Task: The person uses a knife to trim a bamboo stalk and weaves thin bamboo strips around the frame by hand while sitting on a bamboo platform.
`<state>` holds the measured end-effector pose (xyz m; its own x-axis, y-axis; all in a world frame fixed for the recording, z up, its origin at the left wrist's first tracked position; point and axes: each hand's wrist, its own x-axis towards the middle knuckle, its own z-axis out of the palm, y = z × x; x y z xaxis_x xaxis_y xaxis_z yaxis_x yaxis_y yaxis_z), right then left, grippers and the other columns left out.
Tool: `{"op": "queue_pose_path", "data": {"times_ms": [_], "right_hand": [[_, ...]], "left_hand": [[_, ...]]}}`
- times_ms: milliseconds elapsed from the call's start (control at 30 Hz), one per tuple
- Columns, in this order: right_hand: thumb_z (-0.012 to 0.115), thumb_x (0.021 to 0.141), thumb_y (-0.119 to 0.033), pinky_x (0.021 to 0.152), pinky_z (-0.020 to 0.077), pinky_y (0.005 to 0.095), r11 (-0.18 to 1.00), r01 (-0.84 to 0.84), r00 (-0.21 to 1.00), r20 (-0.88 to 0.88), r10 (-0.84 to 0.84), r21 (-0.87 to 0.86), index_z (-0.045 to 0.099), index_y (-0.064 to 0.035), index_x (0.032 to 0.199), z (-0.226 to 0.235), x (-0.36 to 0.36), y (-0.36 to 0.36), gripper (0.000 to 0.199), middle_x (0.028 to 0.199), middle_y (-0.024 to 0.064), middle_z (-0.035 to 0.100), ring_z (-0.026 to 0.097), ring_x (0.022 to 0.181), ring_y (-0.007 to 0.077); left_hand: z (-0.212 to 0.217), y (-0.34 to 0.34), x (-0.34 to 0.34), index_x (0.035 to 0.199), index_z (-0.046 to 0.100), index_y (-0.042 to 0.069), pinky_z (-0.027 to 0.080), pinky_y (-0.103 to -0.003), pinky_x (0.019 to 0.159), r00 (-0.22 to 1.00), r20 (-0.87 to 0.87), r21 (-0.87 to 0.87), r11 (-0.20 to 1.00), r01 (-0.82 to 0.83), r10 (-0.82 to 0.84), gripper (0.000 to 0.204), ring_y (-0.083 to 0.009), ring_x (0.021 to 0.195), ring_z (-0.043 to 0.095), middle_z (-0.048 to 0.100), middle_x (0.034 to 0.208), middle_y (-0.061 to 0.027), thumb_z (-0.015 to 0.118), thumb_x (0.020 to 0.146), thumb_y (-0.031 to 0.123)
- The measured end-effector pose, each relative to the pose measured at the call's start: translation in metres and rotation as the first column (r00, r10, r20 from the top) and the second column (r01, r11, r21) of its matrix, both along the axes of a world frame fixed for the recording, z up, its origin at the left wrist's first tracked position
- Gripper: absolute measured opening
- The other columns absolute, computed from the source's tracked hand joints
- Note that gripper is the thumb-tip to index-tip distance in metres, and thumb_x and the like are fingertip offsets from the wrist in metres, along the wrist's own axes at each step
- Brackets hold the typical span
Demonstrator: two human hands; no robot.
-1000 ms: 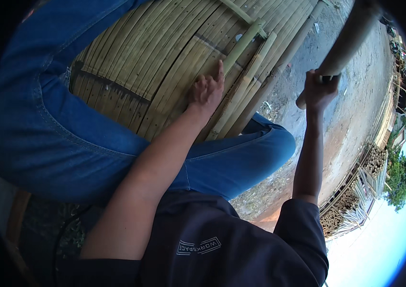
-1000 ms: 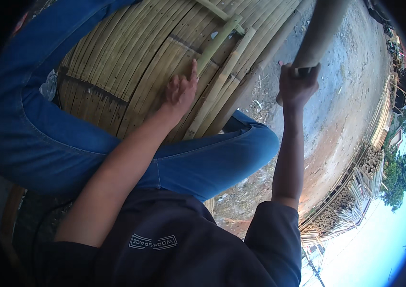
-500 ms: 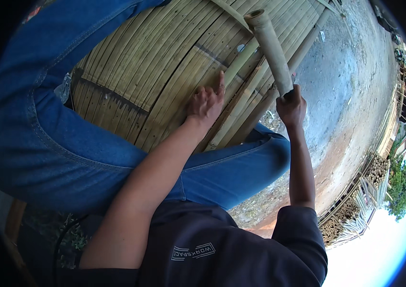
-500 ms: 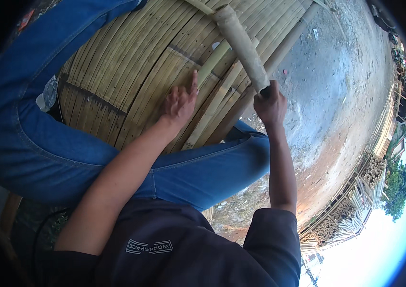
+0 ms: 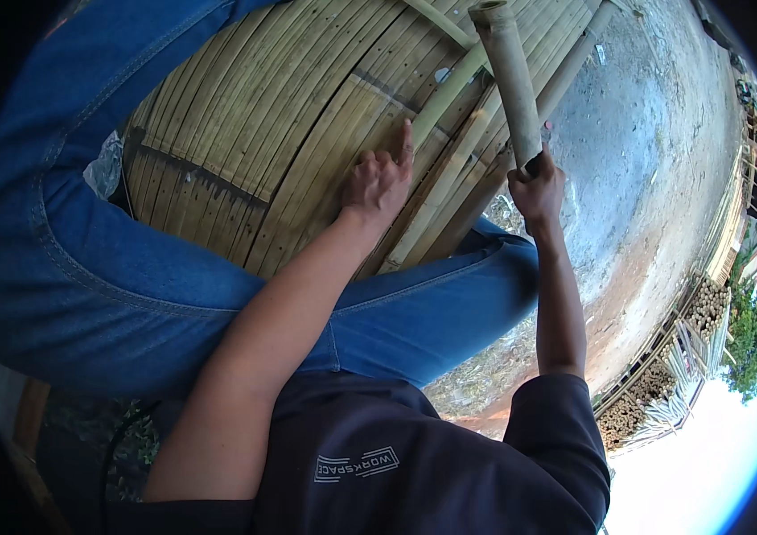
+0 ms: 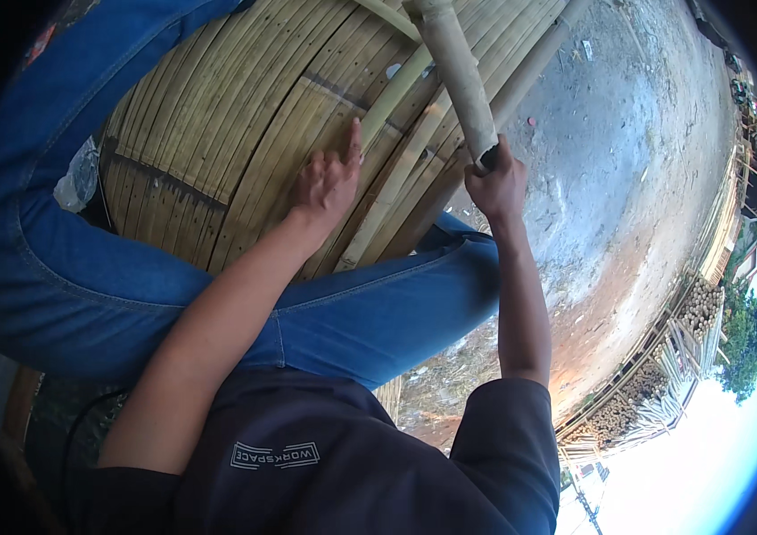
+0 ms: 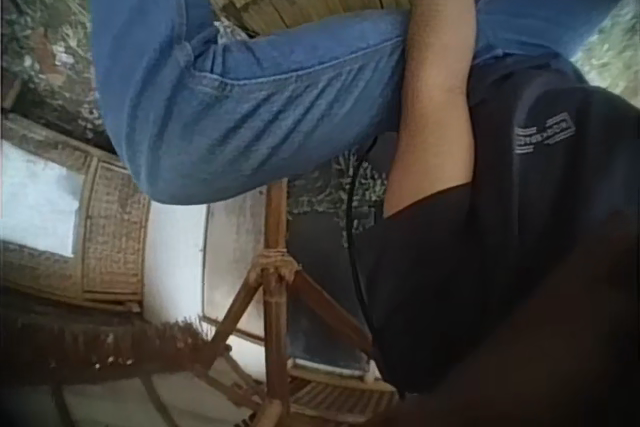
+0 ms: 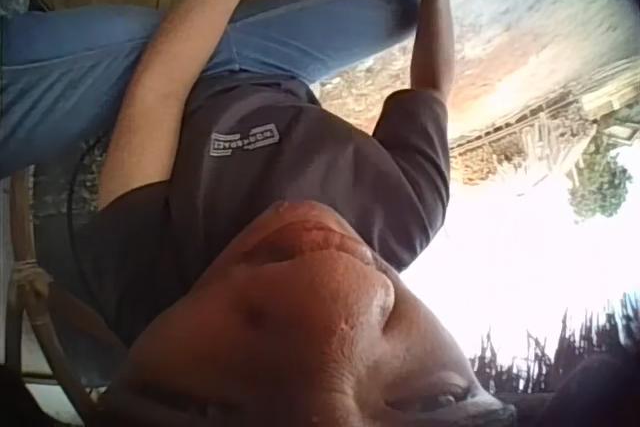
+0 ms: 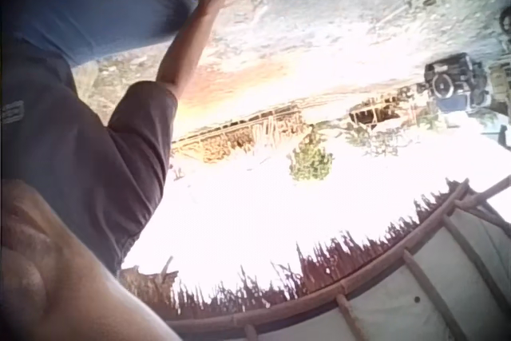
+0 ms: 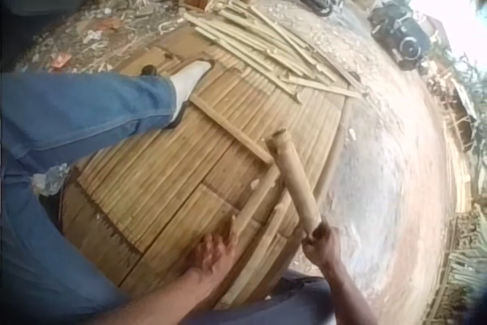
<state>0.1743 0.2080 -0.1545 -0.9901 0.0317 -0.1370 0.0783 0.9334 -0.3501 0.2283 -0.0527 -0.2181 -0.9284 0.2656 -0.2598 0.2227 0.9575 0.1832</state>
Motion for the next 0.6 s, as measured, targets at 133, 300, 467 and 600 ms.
{"op": "queue_pose_path", "data": {"times_ms": [133, 300, 467, 600], "right_hand": [[0.074, 0.076, -0.003, 0.063, 0.0536, 0.0301, 0.76, 0.072, 0.936, -0.22, -0.275, -0.646, 0.064, 0.0028, 0.101, 0.01, 0.008, 0.0, 0.028, 0.075, 0.0087, 0.068, 0.065, 0.07, 0.0117], [0.069, 0.075, 0.002, 0.063, 0.0562, 0.0309, 0.966, 0.067, 0.98, -0.164, -0.11, -0.248, 0.064, 0.0032, 0.09, 0.009, -0.012, 0.017, 0.015, 0.077, 0.0141, 0.07, 0.069, 0.065, 0.0174], [0.066, 0.076, 0.01, 0.061, 0.058, 0.032, 0.992, -0.019, 0.999, -0.028, 0.023, 0.123, 0.062, 0.0063, 0.089, -0.007, -0.01, 0.016, 0.014, 0.075, 0.0142, 0.069, 0.071, 0.065, 0.0209], [0.068, 0.078, 0.008, 0.069, 0.0593, 0.0349, 0.802, 0.206, 0.877, -0.258, -0.405, -0.56, 0.06, 0.0046, 0.088, 0.039, -0.011, 0.029, 0.013, 0.079, 0.0176, 0.069, 0.073, 0.078, 0.0224]], "left_hand": [[-0.009, -0.008, 0.011, 0.161, 0.03, 0.008, 0.062, -0.04, 0.058, 0.993, -0.121, 0.061, 0.998, -0.008, 0.015, 0.071, -0.0284, 0.069, 0.068, 0.066, 0.072, -0.0153, 0.062, 0.1, 0.03], [-0.002, -0.001, -0.004, 0.161, 0.027, 0.006, 0.062, -0.04, 0.062, 0.999, -0.042, 0.002, 1.0, 0.012, -0.012, 0.072, -0.0301, 0.077, 0.068, 0.068, 0.078, -0.0177, 0.06, 0.1, 0.026], [0.0, -0.003, 0.0, 0.162, 0.026, 0.007, 0.062, -0.041, 0.063, 1.0, -0.004, 0.045, 0.999, 0.028, -0.028, 0.073, -0.0318, 0.077, 0.068, 0.068, 0.076, -0.0178, 0.06, 0.1, 0.026], [-0.007, -0.004, 0.0, 0.162, 0.026, 0.006, 0.061, -0.043, 0.055, 0.995, -0.094, 0.06, 0.998, -0.02, 0.026, 0.074, -0.0311, 0.075, 0.068, 0.067, 0.075, -0.0168, 0.061, 0.1, 0.028]]}}
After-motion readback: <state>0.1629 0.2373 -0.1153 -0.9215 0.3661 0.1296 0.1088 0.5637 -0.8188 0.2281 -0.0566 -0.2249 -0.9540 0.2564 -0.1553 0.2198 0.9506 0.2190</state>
